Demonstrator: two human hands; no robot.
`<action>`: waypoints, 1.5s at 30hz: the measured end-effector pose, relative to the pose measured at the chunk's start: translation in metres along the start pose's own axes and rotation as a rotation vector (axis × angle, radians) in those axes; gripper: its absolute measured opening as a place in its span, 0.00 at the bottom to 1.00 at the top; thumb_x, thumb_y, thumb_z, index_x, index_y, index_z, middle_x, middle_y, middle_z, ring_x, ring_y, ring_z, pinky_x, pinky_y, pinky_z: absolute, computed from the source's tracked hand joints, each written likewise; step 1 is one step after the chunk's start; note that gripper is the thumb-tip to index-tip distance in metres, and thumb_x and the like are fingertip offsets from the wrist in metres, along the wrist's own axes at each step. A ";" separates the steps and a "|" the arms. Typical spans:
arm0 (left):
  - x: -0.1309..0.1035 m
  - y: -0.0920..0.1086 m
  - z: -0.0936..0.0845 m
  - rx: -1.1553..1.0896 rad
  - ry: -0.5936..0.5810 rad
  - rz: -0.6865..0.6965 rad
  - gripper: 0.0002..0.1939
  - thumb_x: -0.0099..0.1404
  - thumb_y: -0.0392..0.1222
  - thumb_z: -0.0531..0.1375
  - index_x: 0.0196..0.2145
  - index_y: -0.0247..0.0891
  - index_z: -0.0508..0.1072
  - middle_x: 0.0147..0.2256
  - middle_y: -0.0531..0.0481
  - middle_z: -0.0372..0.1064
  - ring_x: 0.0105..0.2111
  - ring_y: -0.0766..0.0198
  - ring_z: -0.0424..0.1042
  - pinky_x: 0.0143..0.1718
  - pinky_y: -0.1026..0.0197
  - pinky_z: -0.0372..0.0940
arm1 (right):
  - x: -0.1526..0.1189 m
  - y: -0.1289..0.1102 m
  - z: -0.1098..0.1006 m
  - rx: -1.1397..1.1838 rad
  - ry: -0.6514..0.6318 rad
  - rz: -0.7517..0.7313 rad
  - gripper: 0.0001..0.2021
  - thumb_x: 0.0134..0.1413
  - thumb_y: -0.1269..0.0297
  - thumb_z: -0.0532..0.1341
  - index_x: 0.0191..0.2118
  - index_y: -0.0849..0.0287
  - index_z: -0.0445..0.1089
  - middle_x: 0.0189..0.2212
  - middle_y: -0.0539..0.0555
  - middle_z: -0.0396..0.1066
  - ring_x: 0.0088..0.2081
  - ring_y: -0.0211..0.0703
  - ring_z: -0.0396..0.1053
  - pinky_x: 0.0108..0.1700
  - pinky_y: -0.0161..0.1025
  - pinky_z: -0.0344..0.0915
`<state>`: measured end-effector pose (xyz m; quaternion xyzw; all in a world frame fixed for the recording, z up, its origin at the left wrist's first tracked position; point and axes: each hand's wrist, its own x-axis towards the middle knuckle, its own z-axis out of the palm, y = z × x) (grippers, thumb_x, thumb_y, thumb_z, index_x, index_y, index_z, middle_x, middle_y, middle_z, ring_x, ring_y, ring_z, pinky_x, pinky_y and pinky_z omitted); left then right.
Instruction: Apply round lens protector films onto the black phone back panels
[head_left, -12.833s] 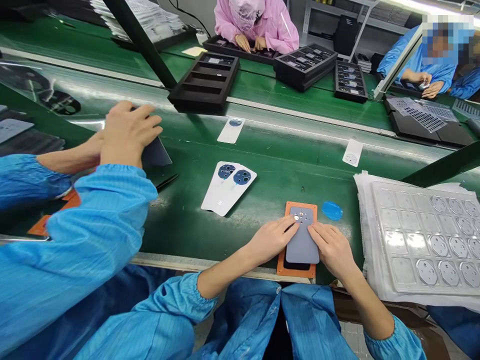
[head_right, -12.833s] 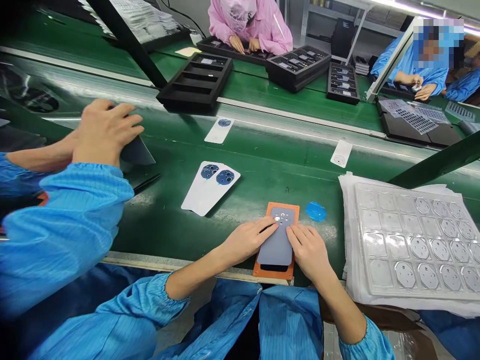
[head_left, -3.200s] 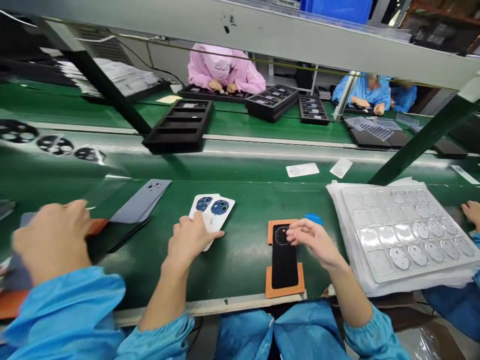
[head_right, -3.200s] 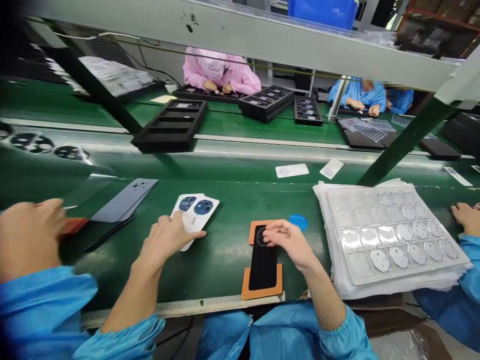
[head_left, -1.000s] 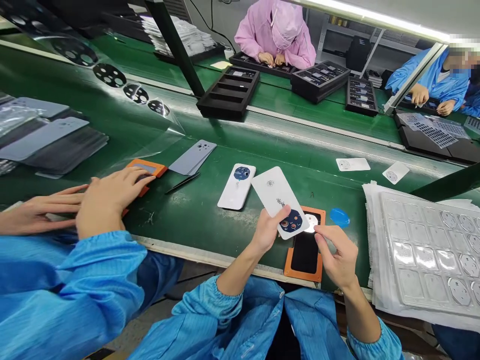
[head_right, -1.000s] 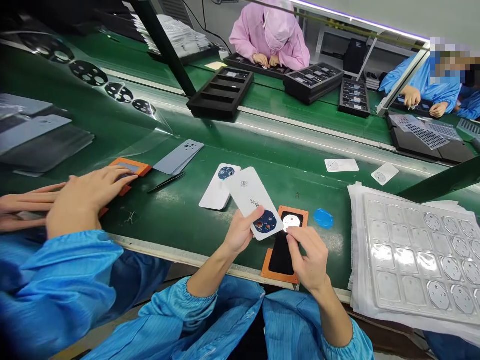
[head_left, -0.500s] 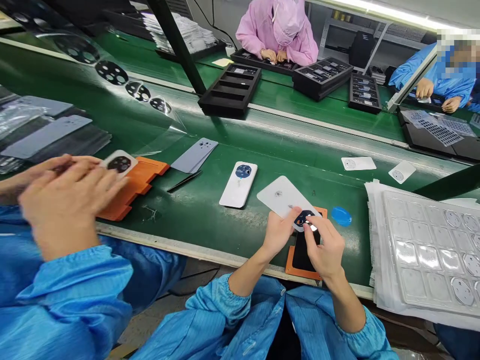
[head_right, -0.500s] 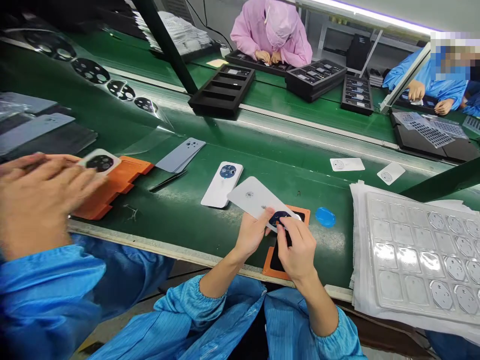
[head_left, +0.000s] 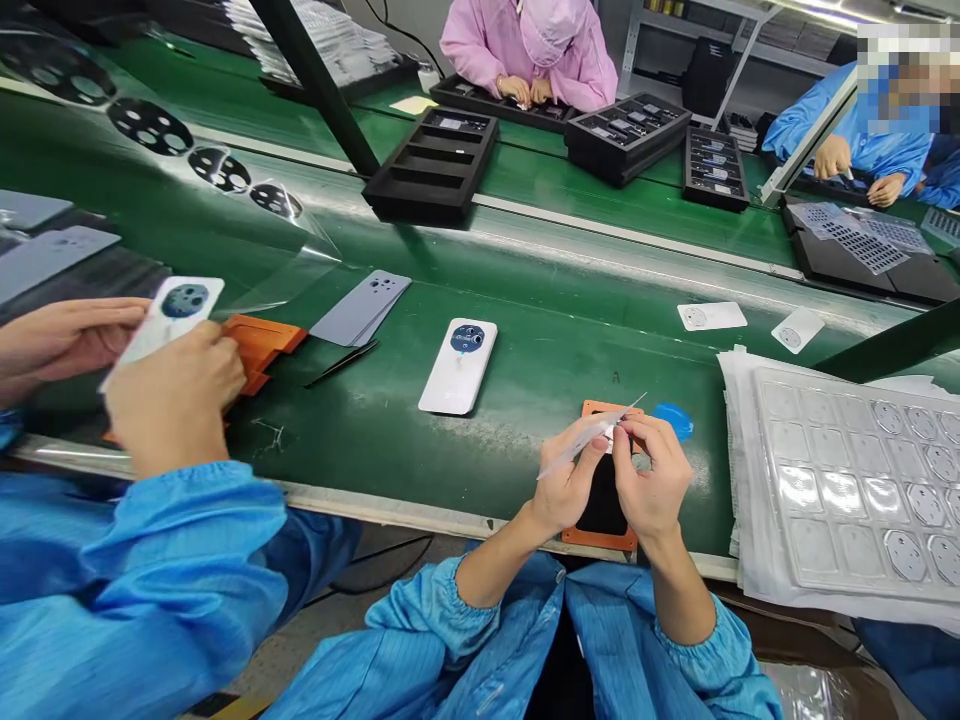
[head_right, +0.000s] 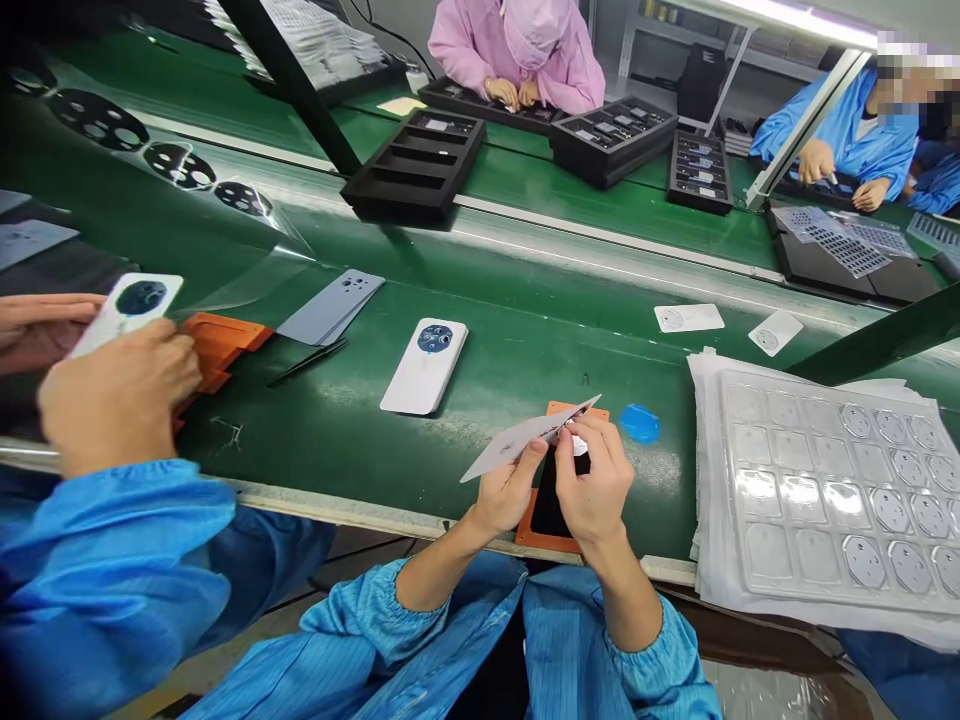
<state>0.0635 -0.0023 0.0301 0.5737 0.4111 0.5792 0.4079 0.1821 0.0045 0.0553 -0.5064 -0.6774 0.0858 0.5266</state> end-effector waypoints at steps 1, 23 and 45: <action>0.000 0.001 0.000 0.015 -0.003 0.010 0.19 0.74 0.48 0.52 0.54 0.39 0.75 0.51 0.43 0.75 0.51 0.55 0.74 0.55 0.54 0.68 | 0.000 0.000 0.000 0.002 0.004 0.005 0.05 0.61 0.72 0.60 0.39 0.58 0.73 0.37 0.56 0.76 0.39 0.43 0.74 0.39 0.40 0.73; 0.048 -0.010 -0.048 -0.384 0.009 -0.522 0.18 0.64 0.50 0.65 0.46 0.34 0.77 0.50 0.39 0.75 0.49 0.48 0.76 0.50 0.46 0.72 | 0.035 0.113 -0.071 -0.594 -0.333 0.559 0.07 0.53 0.65 0.58 0.28 0.59 0.71 0.24 0.56 0.73 0.29 0.48 0.71 0.35 0.41 0.62; 0.009 -0.038 -0.044 0.952 -0.563 0.553 0.19 0.72 0.30 0.50 0.58 0.35 0.67 0.53 0.37 0.72 0.55 0.54 0.72 0.57 0.49 0.68 | -0.022 0.073 -0.042 -0.314 -0.539 -0.386 0.20 0.65 0.76 0.52 0.59 0.58 0.70 0.52 0.61 0.75 0.53 0.50 0.73 0.53 0.47 0.73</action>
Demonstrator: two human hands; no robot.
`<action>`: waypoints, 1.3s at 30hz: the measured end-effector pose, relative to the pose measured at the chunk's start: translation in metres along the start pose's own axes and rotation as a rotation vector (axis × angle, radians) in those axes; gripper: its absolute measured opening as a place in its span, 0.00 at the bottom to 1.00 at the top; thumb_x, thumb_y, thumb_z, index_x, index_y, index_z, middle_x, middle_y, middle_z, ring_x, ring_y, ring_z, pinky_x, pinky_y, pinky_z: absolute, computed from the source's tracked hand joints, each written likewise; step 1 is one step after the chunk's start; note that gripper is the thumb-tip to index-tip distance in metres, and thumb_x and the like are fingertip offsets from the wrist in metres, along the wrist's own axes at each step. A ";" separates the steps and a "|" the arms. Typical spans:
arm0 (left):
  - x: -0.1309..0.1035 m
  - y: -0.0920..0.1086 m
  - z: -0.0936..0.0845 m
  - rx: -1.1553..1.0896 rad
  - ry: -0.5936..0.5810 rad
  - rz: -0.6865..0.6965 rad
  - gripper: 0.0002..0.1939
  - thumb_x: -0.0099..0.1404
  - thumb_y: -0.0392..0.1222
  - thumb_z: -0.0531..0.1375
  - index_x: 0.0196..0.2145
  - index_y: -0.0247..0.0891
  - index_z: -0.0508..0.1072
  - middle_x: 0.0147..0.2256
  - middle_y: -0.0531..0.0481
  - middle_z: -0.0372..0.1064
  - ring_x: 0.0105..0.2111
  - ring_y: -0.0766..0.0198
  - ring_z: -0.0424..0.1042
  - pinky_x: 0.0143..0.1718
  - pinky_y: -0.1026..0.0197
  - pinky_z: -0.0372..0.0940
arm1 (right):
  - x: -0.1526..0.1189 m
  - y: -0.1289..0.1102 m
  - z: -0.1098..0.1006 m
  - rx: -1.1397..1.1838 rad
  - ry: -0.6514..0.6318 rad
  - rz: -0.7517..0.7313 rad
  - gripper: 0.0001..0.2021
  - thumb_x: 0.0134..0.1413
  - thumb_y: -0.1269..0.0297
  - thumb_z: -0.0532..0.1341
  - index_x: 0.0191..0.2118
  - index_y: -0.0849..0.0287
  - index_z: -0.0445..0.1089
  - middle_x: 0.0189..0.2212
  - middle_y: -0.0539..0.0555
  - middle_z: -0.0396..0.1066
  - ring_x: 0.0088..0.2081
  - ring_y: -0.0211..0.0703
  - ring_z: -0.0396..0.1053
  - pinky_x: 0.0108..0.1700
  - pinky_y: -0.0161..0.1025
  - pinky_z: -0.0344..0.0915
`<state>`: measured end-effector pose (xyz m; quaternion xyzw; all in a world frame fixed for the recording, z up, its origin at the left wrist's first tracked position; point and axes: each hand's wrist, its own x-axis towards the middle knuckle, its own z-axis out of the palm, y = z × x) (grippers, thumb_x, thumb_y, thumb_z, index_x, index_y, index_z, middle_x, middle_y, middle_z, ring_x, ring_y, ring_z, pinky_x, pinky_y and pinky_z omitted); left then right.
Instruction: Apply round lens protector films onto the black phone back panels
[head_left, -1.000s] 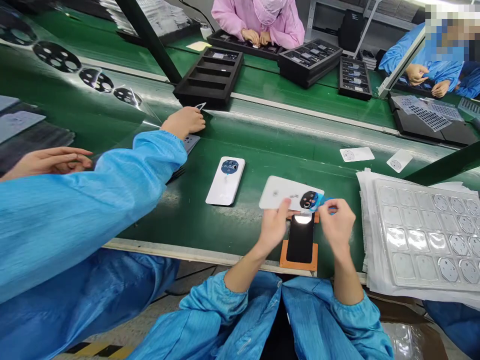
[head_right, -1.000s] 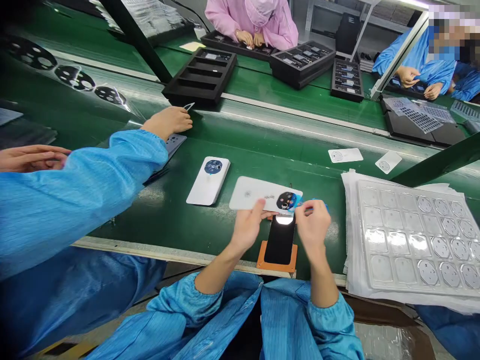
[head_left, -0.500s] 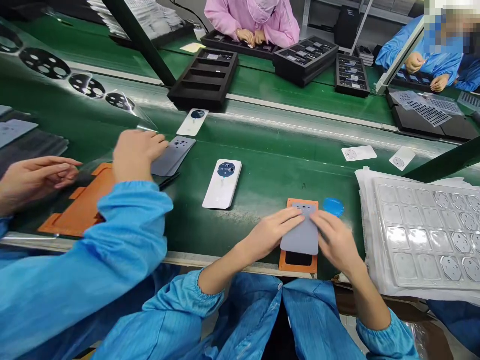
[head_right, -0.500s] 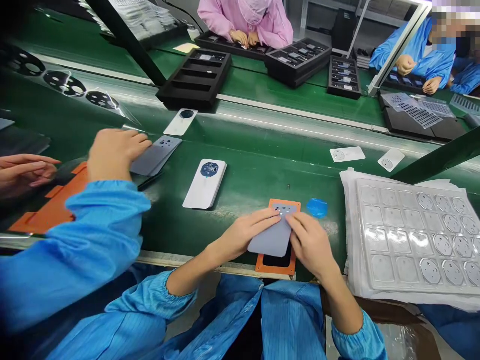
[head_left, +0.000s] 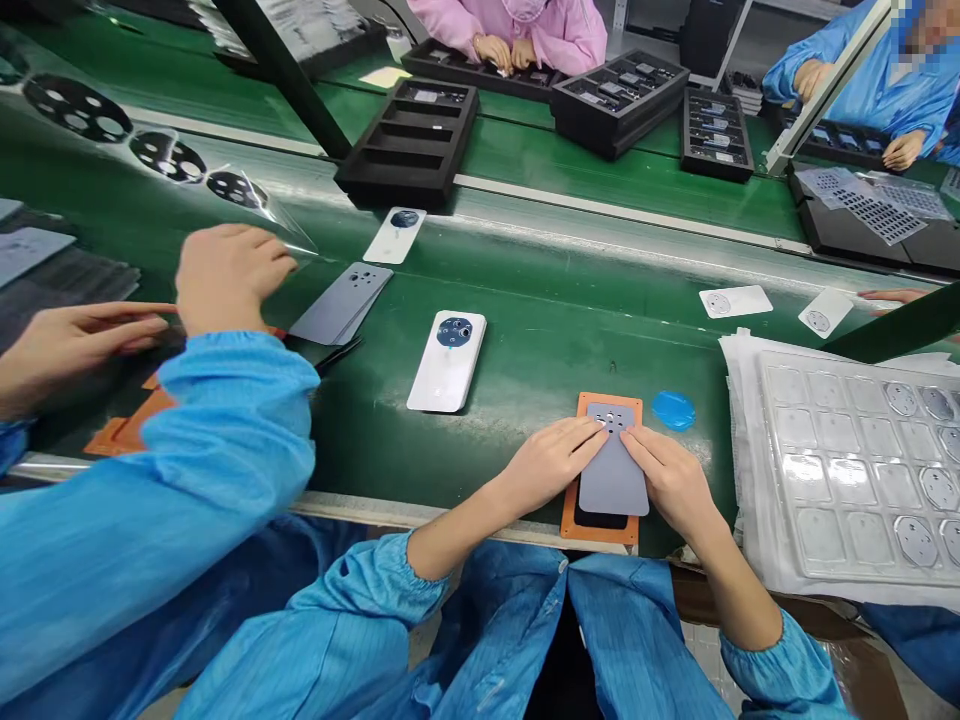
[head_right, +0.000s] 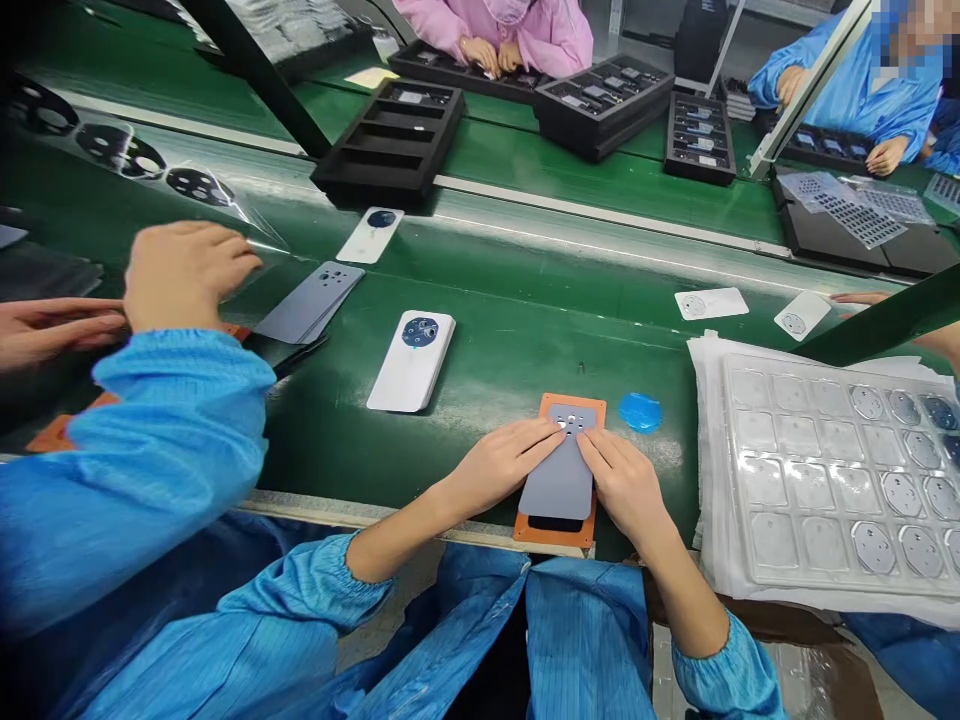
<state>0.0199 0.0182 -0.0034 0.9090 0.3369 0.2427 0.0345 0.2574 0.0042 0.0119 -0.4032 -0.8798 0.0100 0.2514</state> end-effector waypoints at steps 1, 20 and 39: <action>0.001 -0.001 0.000 0.006 -0.018 -0.007 0.19 0.72 0.30 0.51 0.58 0.35 0.67 0.52 0.38 0.73 0.55 0.54 0.72 0.57 0.49 0.68 | 0.000 0.000 0.000 -0.003 -0.012 0.002 0.20 0.65 0.76 0.52 0.59 0.58 0.70 0.52 0.61 0.75 0.53 0.50 0.73 0.53 0.47 0.73; -0.009 0.006 -0.002 0.187 -0.226 0.031 0.20 0.72 0.34 0.49 0.59 0.30 0.67 0.60 0.33 0.65 0.59 0.48 0.65 0.62 0.45 0.57 | -0.008 -0.013 0.003 -0.133 -0.325 -0.017 0.30 0.56 0.77 0.50 0.66 0.70 0.57 0.63 0.67 0.63 0.65 0.57 0.59 0.65 0.56 0.59; 0.069 -0.030 -0.009 -0.598 -0.097 -0.545 0.33 0.63 0.51 0.64 0.63 0.41 0.62 0.58 0.42 0.69 0.58 0.52 0.68 0.58 0.53 0.63 | -0.023 0.004 0.013 1.000 0.577 0.985 0.15 0.59 0.60 0.64 0.50 0.58 0.74 0.45 0.57 0.78 0.38 0.47 0.79 0.42 0.46 0.78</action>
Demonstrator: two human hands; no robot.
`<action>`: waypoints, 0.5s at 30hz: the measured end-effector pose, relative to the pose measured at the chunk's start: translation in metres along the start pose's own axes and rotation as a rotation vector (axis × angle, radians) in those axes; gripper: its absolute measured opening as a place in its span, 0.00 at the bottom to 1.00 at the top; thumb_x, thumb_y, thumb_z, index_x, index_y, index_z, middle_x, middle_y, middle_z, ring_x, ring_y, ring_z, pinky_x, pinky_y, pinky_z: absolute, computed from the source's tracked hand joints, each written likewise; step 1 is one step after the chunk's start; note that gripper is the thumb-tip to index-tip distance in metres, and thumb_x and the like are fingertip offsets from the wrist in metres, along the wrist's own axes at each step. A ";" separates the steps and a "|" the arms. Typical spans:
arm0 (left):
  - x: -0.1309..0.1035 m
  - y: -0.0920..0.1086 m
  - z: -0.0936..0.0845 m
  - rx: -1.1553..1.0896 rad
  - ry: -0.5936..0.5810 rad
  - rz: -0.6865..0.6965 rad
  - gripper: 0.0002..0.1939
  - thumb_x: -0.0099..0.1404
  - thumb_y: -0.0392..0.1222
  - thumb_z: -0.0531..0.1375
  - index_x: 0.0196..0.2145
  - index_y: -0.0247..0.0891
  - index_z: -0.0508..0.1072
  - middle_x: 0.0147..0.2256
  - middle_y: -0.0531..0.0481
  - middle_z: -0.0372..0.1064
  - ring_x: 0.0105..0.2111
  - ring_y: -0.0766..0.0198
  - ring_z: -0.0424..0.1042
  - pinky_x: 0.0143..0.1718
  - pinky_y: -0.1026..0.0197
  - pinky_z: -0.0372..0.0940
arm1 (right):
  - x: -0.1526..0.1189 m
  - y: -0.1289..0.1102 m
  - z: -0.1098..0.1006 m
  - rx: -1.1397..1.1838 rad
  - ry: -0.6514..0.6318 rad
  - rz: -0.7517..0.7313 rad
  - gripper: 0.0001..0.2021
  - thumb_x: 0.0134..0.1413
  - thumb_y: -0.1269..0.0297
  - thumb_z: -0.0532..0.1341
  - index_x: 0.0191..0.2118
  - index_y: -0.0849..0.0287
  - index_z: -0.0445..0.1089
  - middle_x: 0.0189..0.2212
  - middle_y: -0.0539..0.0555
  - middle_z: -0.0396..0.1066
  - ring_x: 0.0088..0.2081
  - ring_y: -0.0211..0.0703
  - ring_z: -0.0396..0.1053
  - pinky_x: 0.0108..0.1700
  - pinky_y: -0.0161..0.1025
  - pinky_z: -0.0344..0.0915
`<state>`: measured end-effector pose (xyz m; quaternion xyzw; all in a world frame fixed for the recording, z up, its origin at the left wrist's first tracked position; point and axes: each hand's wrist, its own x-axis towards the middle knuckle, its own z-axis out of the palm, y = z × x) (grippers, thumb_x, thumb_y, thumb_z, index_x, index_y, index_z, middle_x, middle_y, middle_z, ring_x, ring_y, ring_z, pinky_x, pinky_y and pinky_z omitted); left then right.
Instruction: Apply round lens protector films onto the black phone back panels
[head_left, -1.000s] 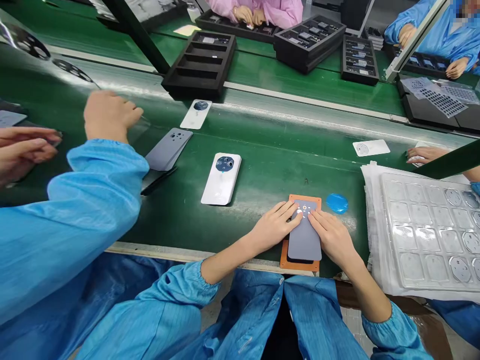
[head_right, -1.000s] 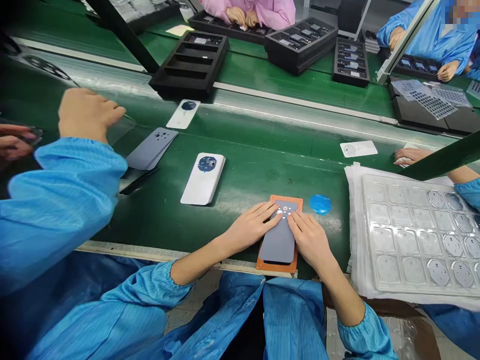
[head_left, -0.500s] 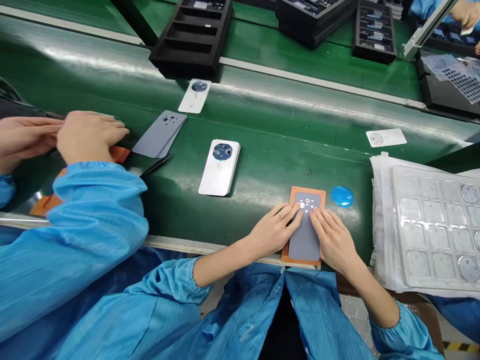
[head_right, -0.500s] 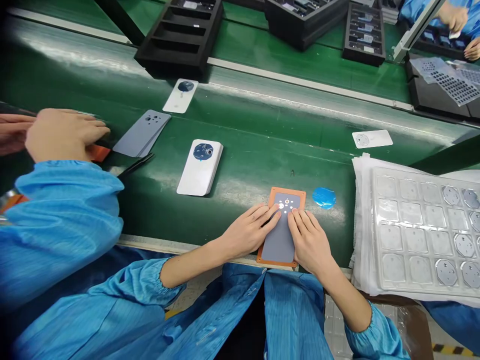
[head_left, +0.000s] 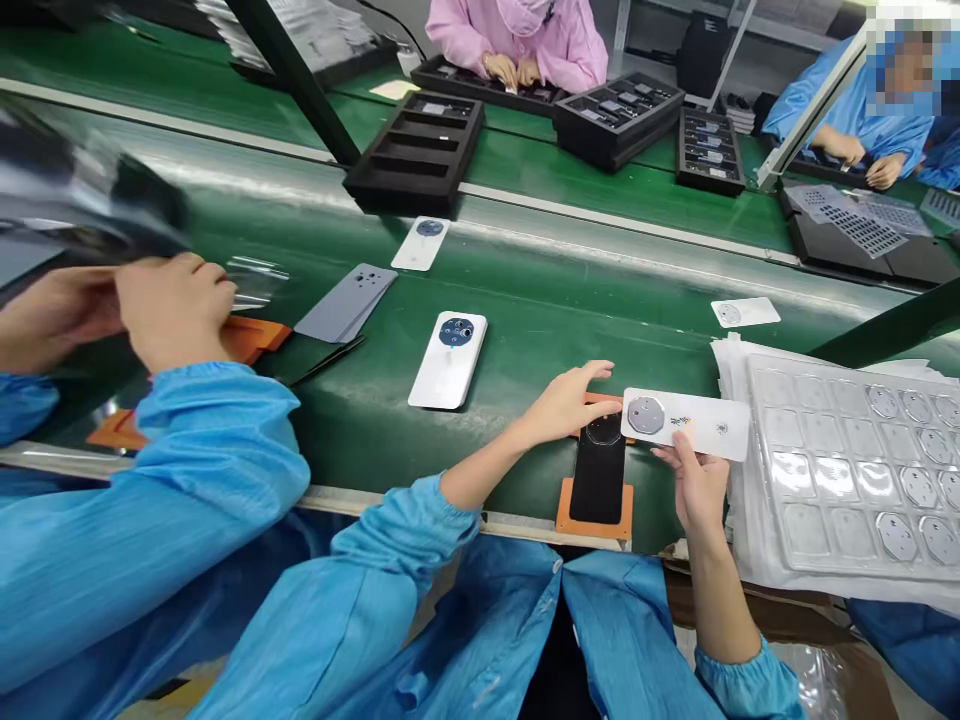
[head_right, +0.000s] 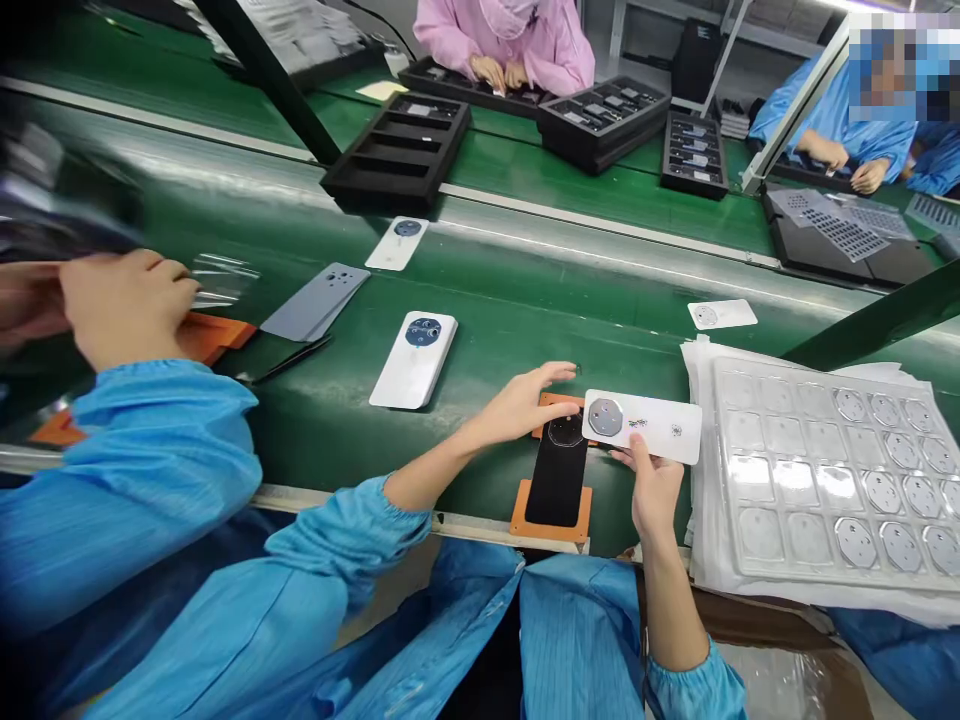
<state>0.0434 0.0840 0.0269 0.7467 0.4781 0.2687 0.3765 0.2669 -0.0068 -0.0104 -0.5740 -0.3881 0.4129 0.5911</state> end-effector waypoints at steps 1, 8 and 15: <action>0.012 0.002 0.003 0.022 -0.106 -0.030 0.32 0.62 0.51 0.64 0.61 0.40 0.65 0.54 0.42 0.72 0.54 0.52 0.71 0.54 0.55 0.65 | 0.001 0.001 -0.001 0.133 0.034 0.144 0.17 0.56 0.60 0.67 0.50 0.59 0.74 0.44 0.56 0.79 0.36 0.45 0.79 0.40 0.44 0.79; 0.053 0.004 0.023 0.223 -0.361 -0.094 0.22 0.55 0.55 0.68 0.43 0.39 0.77 0.47 0.45 0.76 0.48 0.51 0.74 0.42 0.62 0.65 | 0.007 0.004 -0.007 0.406 0.082 0.442 0.22 0.44 0.63 0.75 0.47 0.57 0.74 0.40 0.51 0.79 0.38 0.41 0.78 0.46 0.41 0.78; 0.054 0.011 0.019 0.293 -0.423 -0.162 0.22 0.51 0.57 0.69 0.41 0.44 0.78 0.44 0.51 0.77 0.44 0.56 0.75 0.36 0.64 0.65 | 0.004 0.009 -0.009 0.354 0.088 0.425 0.26 0.42 0.63 0.75 0.50 0.53 0.73 0.50 0.52 0.76 0.45 0.44 0.77 0.48 0.42 0.77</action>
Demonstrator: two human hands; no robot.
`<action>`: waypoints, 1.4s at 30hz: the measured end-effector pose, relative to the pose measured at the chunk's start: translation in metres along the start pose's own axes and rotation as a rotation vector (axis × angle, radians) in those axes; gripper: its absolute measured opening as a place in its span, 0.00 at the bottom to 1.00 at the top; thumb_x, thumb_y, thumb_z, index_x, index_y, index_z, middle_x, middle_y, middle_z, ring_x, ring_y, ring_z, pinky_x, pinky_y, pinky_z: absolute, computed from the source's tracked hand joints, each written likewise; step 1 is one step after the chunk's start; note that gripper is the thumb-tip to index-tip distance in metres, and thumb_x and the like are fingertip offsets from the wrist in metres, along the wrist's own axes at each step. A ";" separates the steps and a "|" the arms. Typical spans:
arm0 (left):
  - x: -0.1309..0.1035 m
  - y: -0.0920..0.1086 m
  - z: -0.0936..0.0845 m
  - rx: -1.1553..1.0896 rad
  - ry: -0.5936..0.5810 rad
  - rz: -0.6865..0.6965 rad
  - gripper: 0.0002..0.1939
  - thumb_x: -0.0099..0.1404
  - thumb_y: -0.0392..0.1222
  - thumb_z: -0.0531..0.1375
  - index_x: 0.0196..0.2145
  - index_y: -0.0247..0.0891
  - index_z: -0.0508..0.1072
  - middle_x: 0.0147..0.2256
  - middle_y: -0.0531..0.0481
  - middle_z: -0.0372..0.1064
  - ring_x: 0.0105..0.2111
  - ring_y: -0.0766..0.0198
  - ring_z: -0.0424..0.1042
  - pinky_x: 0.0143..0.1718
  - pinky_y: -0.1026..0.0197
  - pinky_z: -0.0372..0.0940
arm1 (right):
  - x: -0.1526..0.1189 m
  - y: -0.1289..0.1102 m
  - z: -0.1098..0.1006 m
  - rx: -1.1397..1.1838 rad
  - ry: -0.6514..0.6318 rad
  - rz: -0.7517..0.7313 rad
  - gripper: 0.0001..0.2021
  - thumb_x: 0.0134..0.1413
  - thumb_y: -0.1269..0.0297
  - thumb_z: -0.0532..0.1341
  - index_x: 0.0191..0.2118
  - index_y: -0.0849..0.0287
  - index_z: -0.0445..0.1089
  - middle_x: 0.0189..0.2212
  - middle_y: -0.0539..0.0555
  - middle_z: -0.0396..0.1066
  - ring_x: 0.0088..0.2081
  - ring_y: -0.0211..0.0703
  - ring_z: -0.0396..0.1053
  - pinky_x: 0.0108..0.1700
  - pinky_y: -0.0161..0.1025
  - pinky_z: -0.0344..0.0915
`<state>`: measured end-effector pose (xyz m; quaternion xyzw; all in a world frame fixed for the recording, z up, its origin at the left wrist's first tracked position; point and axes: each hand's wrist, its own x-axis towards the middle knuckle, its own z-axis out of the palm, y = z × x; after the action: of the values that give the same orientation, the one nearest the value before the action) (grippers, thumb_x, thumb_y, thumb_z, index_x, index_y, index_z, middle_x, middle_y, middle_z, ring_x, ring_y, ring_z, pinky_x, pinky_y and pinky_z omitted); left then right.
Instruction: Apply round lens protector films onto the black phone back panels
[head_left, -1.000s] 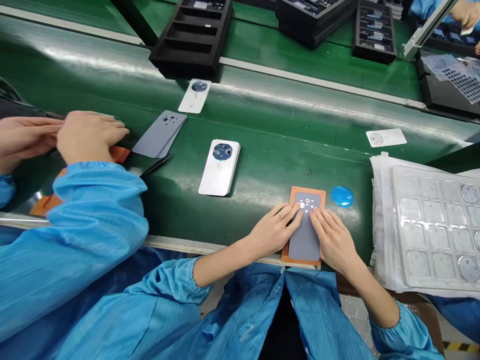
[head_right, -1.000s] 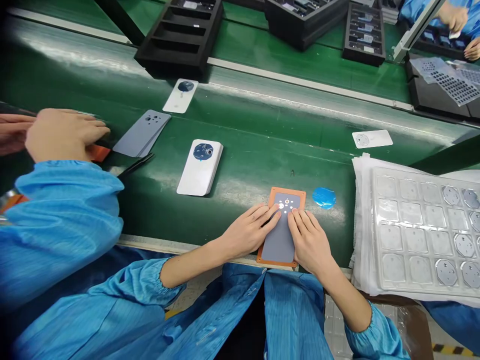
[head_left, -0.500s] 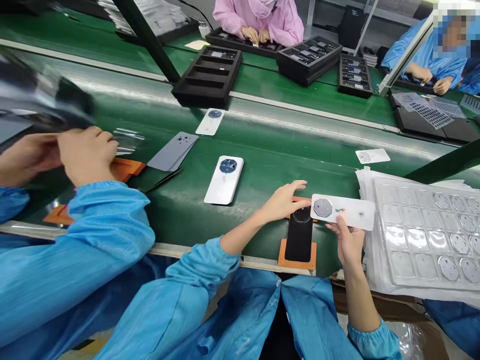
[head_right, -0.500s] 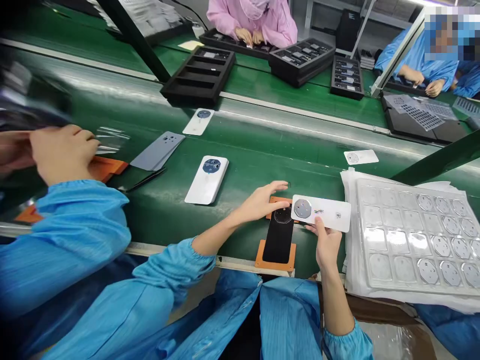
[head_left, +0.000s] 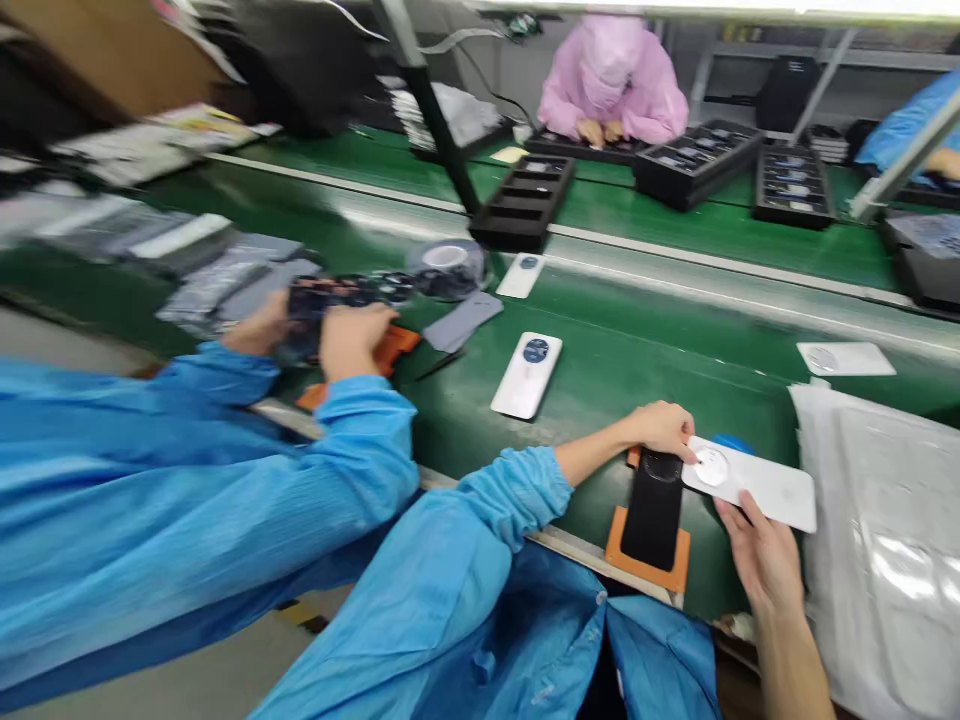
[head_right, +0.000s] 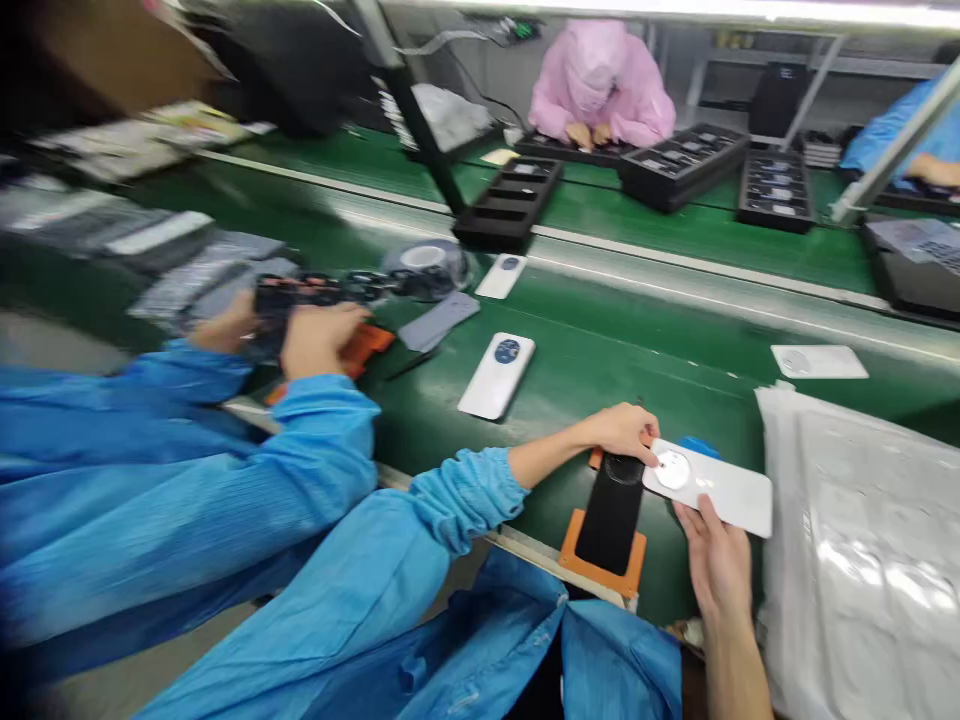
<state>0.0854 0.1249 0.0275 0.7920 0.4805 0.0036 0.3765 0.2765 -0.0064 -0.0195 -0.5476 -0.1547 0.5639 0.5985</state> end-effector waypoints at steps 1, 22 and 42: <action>0.001 0.000 -0.001 0.007 -0.014 -0.002 0.23 0.51 0.58 0.69 0.42 0.44 0.77 0.44 0.51 0.77 0.44 0.57 0.75 0.36 0.64 0.65 | 0.002 0.001 -0.003 -0.016 -0.010 0.002 0.27 0.43 0.63 0.75 0.52 0.53 0.73 0.53 0.52 0.74 0.47 0.45 0.76 0.49 0.41 0.77; 0.015 0.000 0.002 -0.038 -0.072 0.021 0.18 0.51 0.49 0.70 0.38 0.37 0.77 0.36 0.48 0.77 0.39 0.57 0.74 0.34 0.64 0.63 | 0.002 -0.001 0.004 -0.034 -0.015 0.001 0.22 0.45 0.62 0.74 0.48 0.58 0.74 0.48 0.55 0.77 0.49 0.45 0.76 0.54 0.45 0.74; 0.030 0.002 -0.010 -0.127 -0.144 0.006 0.14 0.49 0.45 0.70 0.34 0.36 0.80 0.35 0.48 0.79 0.34 0.62 0.74 0.31 0.66 0.63 | 0.002 0.000 0.006 0.000 -0.117 0.073 0.23 0.44 0.64 0.74 0.49 0.57 0.73 0.42 0.52 0.79 0.39 0.41 0.78 0.48 0.43 0.77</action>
<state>0.0991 0.1533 0.0256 0.7663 0.4486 -0.0217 0.4595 0.2723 -0.0025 -0.0186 -0.5188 -0.1695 0.6166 0.5674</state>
